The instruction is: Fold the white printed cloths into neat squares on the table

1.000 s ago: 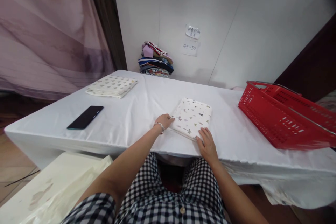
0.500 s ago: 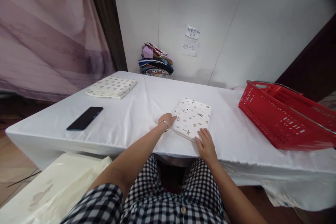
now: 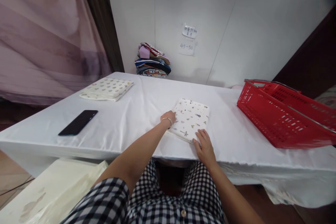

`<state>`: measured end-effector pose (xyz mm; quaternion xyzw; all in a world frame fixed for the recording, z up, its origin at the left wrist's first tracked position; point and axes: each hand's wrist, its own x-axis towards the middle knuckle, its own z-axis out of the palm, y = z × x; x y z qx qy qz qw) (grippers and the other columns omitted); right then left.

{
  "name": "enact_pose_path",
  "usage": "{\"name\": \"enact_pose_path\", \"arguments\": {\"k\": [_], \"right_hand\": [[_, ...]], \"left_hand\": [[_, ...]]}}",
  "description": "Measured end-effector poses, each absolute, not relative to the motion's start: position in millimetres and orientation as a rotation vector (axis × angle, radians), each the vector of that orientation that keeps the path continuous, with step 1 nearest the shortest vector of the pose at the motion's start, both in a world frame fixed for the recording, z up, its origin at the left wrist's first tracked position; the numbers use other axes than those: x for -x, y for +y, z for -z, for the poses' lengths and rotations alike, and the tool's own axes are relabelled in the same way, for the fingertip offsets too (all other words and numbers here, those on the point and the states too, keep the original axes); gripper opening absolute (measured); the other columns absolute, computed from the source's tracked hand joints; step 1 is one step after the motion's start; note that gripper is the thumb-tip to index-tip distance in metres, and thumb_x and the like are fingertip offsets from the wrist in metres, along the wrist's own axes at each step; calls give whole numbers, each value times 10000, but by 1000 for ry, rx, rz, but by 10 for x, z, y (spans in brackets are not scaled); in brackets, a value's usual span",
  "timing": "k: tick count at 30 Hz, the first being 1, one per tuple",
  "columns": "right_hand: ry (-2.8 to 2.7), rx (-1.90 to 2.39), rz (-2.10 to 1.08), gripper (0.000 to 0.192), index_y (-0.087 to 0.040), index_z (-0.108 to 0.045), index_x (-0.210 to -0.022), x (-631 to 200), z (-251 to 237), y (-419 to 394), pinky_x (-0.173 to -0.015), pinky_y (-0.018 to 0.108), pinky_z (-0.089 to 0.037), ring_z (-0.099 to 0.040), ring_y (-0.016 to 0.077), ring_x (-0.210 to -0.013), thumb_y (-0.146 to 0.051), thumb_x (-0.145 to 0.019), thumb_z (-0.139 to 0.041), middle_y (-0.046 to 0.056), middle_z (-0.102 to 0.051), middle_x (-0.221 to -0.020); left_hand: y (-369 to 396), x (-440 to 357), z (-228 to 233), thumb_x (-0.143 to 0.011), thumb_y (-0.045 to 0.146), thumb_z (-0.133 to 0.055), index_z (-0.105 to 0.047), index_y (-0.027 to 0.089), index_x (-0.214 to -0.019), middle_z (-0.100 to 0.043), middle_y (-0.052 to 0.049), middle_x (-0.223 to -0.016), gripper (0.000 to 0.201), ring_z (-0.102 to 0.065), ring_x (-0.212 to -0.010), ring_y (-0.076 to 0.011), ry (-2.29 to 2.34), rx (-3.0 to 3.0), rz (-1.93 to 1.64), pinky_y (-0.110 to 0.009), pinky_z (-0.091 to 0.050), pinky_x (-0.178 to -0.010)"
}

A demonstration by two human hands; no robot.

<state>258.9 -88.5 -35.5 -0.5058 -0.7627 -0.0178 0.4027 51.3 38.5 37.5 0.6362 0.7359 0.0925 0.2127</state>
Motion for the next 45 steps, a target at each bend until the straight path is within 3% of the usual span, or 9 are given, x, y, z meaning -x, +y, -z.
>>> {"name": "enact_pose_path", "arguments": {"k": [4,8,15,22,26,31,39,45], "right_hand": [[-1932,1272,59,347,-154,-565,-1175,-2581,351,-894,-1014,529,-383,-340,278,-1291,-318,-885,-467,132,-513,-1280],[-1945,1287,52,352,-160,-552,-1193,-2575,345,-911,-1016,534,-382,-319,279,-1305,-311,-886,-469,123,-502,-1295],[-1945,1296,33,354,-175,-546,-1204,-2572,332,-931,-1006,535,-398,-327,285,-1305,-305,-884,-468,116,-495,-1309],[-1939,1287,8,367,-190,-528,-1227,-2555,311,-953,-1001,548,-403,-308,296,-1316,-284,-874,-484,110,-480,-1326],[-1937,1311,-26,374,-197,-522,-1236,-2547,300,-971,-1000,536,-412,-301,293,-1321,-274,-872,-484,99,-473,-1336],[-1964,1304,-11,385,-194,-505,-1244,-2540,297,-976,-996,548,-412,-285,302,-1327,-258,-864,-491,103,-448,-1356],[-1955,1324,-41,430,-253,-457,-1283,-2535,282,-984,-983,562,-422,-287,309,-1326,-259,-856,-507,69,-433,-1372],[-1976,1364,-61,446,-258,-443,-1297,-2534,273,-1006,-989,548,-423,-259,305,-1339,-255,-855,-506,50,-395,-1402]], "left_hand": [[448,-495,-432,-899,456,-258,-614,158,-1047,-645,-162,-1088,488,-608,-1000,-269,2043,-1745,-206,-360,-463,-797],[556,-577,-475,-885,521,-243,-579,161,-1120,-632,-159,-1121,545,-595,-1032,-268,2062,-1761,-220,-364,-459,-816],[653,-589,-377,-902,405,-287,-622,152,-1062,-625,-173,-1129,448,-593,-1033,-283,2064,-1793,-191,-375,-456,-819],[896,-637,-459,-879,535,-255,-619,151,-1057,-644,-175,-1084,558,-607,-996,-279,2087,-1772,-201,-353,-469,-784],[1000,-728,-427,-900,439,-275,-571,151,-1132,-617,-169,-1144,474,-586,-1041,-274,2127,-1784,-223,-367,-453,-820],[1070,-656,-350,-911,376,-251,-612,142,-1066,-621,-178,-1134,457,-595,-1029,-277,2125,-1778,-189,-375,-455,-811],[1247,-820,-418,-849,578,-318,-537,154,-1147,-645,-172,-1071,563,-601,-1005,-280,2157,-1827,-236,-370,-458,-806],[1435,-889,-317,-905,423,-288,-570,161,-1121,-638,-155,-1101,441,-597,-1022,-261,2143,-1839,-237,-350,-460,-807]]}}
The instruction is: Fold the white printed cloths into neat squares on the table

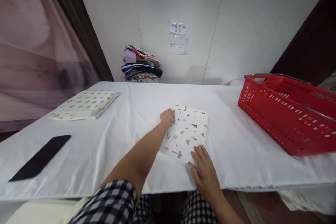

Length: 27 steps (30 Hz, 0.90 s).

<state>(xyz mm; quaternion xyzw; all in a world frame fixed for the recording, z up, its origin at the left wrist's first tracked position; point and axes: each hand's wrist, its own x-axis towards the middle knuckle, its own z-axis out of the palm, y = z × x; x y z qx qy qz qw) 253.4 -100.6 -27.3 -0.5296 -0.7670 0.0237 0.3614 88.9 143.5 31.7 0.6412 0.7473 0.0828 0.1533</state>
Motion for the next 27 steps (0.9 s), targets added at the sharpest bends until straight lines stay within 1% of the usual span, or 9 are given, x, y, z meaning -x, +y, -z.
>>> {"name": "enact_pose_path", "arguments": {"k": [5,7,10,12,15,19,23,25,27], "right_hand": [[-1984,1371,-58,449,-260,-440,-1299,-2531,272,-1012,-987,549,-426,-261,307,-1337,-261,-855,-510,49,-398,-1400],[-1981,1367,-55,455,-268,-433,-1305,-2532,278,-1011,-980,552,-431,-265,309,-1336,-263,-857,-510,45,-397,-1400],[-1976,1364,-65,461,-265,-430,-1309,-2534,283,-1011,-985,540,-430,-262,306,-1337,-270,-856,-516,43,-396,-1402],[-1971,1363,-72,460,-258,-436,-1308,-2535,277,-1013,-987,532,-431,-264,307,-1336,-274,-855,-517,46,-399,-1400],[-1982,1363,-52,443,-253,-450,-1299,-2534,258,-1018,-974,535,-440,-277,311,-1330,-274,-860,-505,53,-398,-1400],[-2020,1387,-11,417,-225,-462,-1284,-2531,236,-1027,-968,520,-449,-276,301,-1332,-299,-874,-488,67,-407,-1394],[-2034,1402,10,427,-211,-448,-1288,-2533,247,-1030,-987,492,-441,-246,283,-1346,-305,-873,-495,62,-400,-1399],[-2035,1407,5,433,-222,-442,-1289,-2535,255,-1029,-991,492,-437,-237,281,-1349,-307,-868,-503,52,-392,-1404],[-2032,1407,-13,437,-230,-439,-1291,-2537,257,-1029,-994,493,-435,-239,286,-1348,-296,-864,-507,48,-386,-1408]], "left_hand": [[1489,-828,-326,-913,413,-259,-628,154,-1032,-643,-160,-1091,466,-611,-989,-268,2136,-1822,-194,-354,-469,-780],[1513,-851,-349,-898,473,-285,-617,158,-1051,-644,-163,-1084,483,-606,-996,-274,2129,-1846,-200,-363,-465,-793],[1560,-921,-365,-845,561,-374,-576,168,-1114,-644,-162,-1081,517,-600,-1005,-279,2126,-1879,-228,-365,-462,-803],[1587,-958,-358,-850,514,-406,-572,167,-1112,-641,-162,-1086,465,-599,-1008,-276,2117,-1889,-232,-361,-459,-807],[1608,-957,-340,-887,426,-364,-583,164,-1094,-629,-156,-1116,399,-587,-1033,-268,2093,-1889,-233,-359,-448,-830],[1625,-890,-339,-890,459,-315,-588,168,-1085,-621,-142,-1140,444,-591,-1023,-259,2098,-1829,-223,-347,-463,-808],[1673,-897,-365,-852,533,-361,-572,155,-1104,-626,-151,-1124,501,-597,-1005,-274,2108,-1797,-224,-358,-473,-787],[1701,-934,-370,-850,522,-381,-554,148,-1127,-624,-158,-1126,497,-592,-1017,-276,2124,-1812,-240,-364,-467,-806],[1725,-967,-365,-874,470,-361,-554,150,-1130,-623,-160,-1131,452,-590,-1030,-268,2134,-1830,-248,-363,-461,-823]]}}
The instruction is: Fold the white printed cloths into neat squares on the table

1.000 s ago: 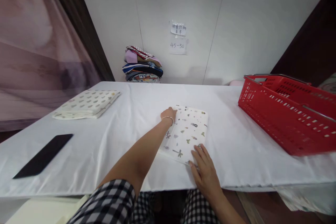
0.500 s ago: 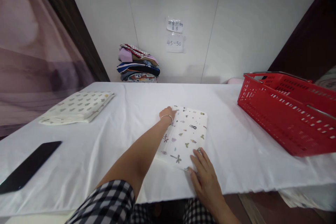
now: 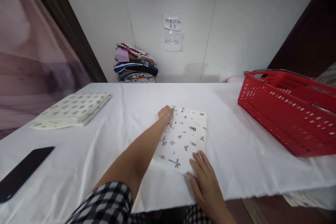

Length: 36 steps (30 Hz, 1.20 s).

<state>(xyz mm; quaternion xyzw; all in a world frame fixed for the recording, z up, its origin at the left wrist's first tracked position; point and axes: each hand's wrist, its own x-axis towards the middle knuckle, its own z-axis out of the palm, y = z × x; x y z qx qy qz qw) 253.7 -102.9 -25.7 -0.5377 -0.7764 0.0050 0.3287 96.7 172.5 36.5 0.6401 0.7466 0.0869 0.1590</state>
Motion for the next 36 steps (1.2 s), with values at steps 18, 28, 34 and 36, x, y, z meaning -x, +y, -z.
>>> {"name": "enact_pose_path", "arguments": {"k": [18,28,34,36], "right_hand": [[-2028,1418,-115,493,-262,-402,-1323,-2539,241,-1057,-1002,503,-418,-235,302,-1347,-214,-845,-514,34,-374,-1416],[-2026,1405,-91,486,-245,-415,-1319,-2542,248,-1038,-1004,495,-412,-244,309,-1343,-216,-845,-519,49,-383,-1412],[-2047,1378,-45,530,-247,-380,-1344,-2543,247,-1042,-999,478,-428,-251,295,-1342,-201,-834,-517,45,-387,-1411],[-2043,1364,-30,545,-250,-371,-1352,-2546,244,-1041,-992,474,-438,-255,294,-1341,-205,-829,-518,44,-395,-1406]], "left_hand": [[1910,-921,-300,-886,468,-299,-647,166,-1016,-647,-156,-1087,480,-611,-986,-283,2146,-1753,-218,-381,-478,-792],[1551,-968,-390,-906,440,-275,-378,188,-1337,-382,-78,-1423,509,-334,-1305,-209,1873,-2342,-365,-355,-276,-1063],[1306,-873,-165,-862,585,-201,-233,156,-1417,-99,-76,-1522,702,-52,-1393,-251,1717,-2446,-40,-445,-126,-1114],[1332,-833,-137,-852,606,-181,-209,149,-1423,-69,-78,-1525,731,-39,-1394,-251,1722,-2392,-43,-431,-143,-1110]]}}
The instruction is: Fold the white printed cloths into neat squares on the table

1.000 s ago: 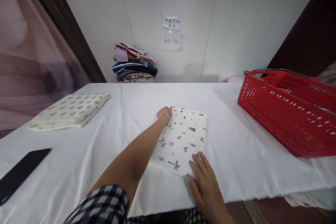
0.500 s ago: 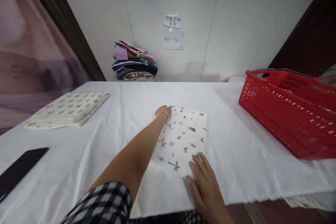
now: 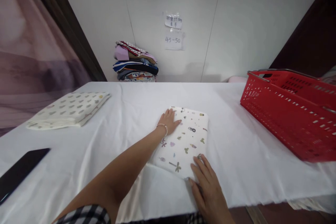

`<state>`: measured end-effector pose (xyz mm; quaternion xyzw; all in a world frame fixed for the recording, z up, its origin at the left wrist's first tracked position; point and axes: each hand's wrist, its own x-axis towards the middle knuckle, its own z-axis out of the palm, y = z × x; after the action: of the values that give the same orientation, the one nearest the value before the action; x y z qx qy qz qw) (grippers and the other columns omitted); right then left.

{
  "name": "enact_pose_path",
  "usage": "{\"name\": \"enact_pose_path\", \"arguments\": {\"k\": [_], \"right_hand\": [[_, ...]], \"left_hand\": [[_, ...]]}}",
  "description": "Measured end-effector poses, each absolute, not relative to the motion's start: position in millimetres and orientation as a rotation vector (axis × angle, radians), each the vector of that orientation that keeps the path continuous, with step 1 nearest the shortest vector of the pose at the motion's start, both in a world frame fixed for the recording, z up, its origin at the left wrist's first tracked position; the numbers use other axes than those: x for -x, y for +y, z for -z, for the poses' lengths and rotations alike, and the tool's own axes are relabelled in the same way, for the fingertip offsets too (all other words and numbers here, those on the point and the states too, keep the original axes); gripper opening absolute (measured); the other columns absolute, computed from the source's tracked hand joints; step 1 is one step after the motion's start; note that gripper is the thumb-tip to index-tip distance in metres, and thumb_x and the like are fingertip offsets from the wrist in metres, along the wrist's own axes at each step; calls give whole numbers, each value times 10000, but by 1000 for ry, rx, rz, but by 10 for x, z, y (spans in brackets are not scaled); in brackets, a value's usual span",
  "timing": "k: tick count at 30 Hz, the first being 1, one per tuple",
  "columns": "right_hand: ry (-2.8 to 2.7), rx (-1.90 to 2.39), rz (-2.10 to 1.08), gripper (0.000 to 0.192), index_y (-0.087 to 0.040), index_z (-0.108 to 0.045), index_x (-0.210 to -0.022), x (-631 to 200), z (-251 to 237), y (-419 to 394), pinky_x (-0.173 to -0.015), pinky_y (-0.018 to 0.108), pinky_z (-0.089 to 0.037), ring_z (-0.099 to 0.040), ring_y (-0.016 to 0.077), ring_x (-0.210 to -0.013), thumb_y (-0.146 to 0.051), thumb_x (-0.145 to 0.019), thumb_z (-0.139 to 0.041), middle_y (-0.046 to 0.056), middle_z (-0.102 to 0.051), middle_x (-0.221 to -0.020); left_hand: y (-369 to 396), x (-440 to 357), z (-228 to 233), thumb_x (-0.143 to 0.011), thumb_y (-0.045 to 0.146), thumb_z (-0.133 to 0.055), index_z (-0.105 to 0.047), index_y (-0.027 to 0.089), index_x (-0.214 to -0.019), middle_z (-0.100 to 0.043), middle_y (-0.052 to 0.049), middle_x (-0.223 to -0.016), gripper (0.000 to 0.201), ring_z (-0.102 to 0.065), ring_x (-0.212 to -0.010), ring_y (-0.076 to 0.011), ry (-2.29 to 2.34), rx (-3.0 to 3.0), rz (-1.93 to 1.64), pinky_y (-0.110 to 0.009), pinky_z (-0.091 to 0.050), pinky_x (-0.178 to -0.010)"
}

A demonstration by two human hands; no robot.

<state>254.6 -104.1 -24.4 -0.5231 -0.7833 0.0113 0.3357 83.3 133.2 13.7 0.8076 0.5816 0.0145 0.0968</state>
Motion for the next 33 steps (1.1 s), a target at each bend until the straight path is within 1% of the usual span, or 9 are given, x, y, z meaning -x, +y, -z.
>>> {"name": "enact_pose_path", "arguments": {"k": [4,9,14,17,20,25,27,30,33], "right_hand": [[-2039,1376,-48,569,-294,-364,-1357,-2553,252,-1036,-983,475,-452,-266,293,-1335,-216,-816,-522,25,-405,-1401],[-2040,1398,-57,590,-311,-334,-1370,-2550,273,-1029,-987,494,-448,-263,295,-1337,-225,-816,-518,21,-397,-1406],[-2047,1397,-78,507,-276,-402,-1321,-2545,238,-1020,-997,483,-443,-278,292,-1333,-221,-830,-517,35,-411,-1396],[-2014,1384,-101,456,-252,-450,-1286,-2555,214,-1017,-1003,480,-436,-298,293,-1323,-226,-836,-517,49,-434,-1379],[-1983,1375,-121,425,-239,-491,-1259,-2564,206,-1009,-1005,479,-433,-321,294,-1312,-241,-835,-523,59,-461,-1357],[-2000,1364,-73,399,-214,-496,-1251,-2555,221,-984,-1011,480,-425,-314,275,-1318,-243,-853,-503,79,-461,-1353],[-2014,1339,-30,396,-210,-490,-1256,-2557,245,-983,-995,497,-430,-319,274,-1315,-254,-863,-494,85,-462,-1351],[-2037,1322,13,392,-218,-500,-1251,-2580,280,-1001,-975,515,-429,-340,280,-1304,-306,-869,-492,82,-474,-1342],[-2066,1391,-11,391,-249,-496,-1260,-2598,226,-980,-1000,531,-377,-370,273,-1287,-352,-884,-466,69,-489,-1331]], "left_hand": [[1368,-810,-158,-841,620,-211,-212,144,-1418,-71,-76,-1525,747,-35,-1395,-241,1688,-2341,-109,-384,-159,-1111],[1344,-795,-168,-843,596,-261,-243,117,-1410,-93,-86,-1521,742,-25,-1393,-241,1638,-2287,-185,-353,-117,-1126],[1427,-791,-167,-841,578,-300,-248,132,-1411,-78,-74,-1524,726,-31,-1394,-226,1625,-2272,-173,-347,-112,-1129],[1430,-788,-266,-840,587,-303,-266,172,-1405,-88,-65,-1523,702,-37,-1394,-234,1627,-2232,-132,-398,-144,-1116],[1217,-703,-385,-854,599,-249,-253,177,-1410,-96,-72,-1520,699,-24,-1395,-236,1655,-2233,-169,-464,-117,-1107],[518,-353,-296,-834,626,-301,-275,183,-1410,-150,-78,-1510,727,-49,-1394,-233,1622,-2354,-206,-464,-57,-1118],[307,-238,-184,-842,613,-300,-282,193,-1408,-162,-71,-1508,706,-81,-1392,-236,1634,-2338,-225,-463,-82,-1118],[180,-177,-61,-871,556,-280,-265,207,-1413,-149,-49,-1514,644,-142,-1384,-208,1640,-2288,-282,-437,-131,-1118],[193,-212,-25,-876,530,-288,-260,215,-1413,-149,-38,-1515,623,-185,-1373,-195,1641,-2273,-299,-417,-144,-1116]]}}
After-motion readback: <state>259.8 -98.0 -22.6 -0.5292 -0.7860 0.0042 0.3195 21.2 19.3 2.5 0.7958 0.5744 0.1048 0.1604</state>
